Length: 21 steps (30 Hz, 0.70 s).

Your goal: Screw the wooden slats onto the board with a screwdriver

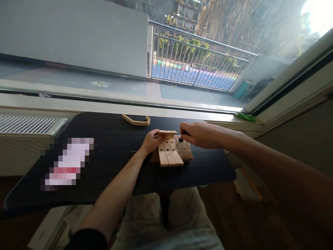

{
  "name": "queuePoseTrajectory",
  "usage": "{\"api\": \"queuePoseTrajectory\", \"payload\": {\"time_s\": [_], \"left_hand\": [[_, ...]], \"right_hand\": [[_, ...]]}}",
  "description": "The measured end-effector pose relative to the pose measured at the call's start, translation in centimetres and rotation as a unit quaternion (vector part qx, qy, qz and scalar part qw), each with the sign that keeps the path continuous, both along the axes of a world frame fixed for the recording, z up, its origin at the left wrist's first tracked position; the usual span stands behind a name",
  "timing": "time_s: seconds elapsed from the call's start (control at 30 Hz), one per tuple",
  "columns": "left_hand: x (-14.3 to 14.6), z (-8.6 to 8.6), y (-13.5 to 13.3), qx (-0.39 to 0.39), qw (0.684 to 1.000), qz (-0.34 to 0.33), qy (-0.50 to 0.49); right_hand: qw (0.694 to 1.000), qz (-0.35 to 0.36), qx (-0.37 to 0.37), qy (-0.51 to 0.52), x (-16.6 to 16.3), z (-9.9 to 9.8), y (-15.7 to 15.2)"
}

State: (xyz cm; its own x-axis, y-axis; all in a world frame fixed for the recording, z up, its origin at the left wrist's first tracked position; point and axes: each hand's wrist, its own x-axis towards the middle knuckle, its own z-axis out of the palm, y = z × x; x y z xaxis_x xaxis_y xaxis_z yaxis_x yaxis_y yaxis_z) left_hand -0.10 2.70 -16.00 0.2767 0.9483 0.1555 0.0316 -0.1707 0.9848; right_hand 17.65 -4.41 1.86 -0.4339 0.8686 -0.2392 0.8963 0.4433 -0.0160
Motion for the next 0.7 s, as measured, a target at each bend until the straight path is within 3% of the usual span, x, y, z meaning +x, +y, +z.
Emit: {"api": "queuePoseTrajectory", "payload": {"time_s": [0.7], "left_hand": [[0.09,-0.37,0.09,-0.011,1.0,-0.004,-0.013]], "right_hand": [[1.0,-0.013,-0.008,0.018,0.27,0.17,-0.5]]}}
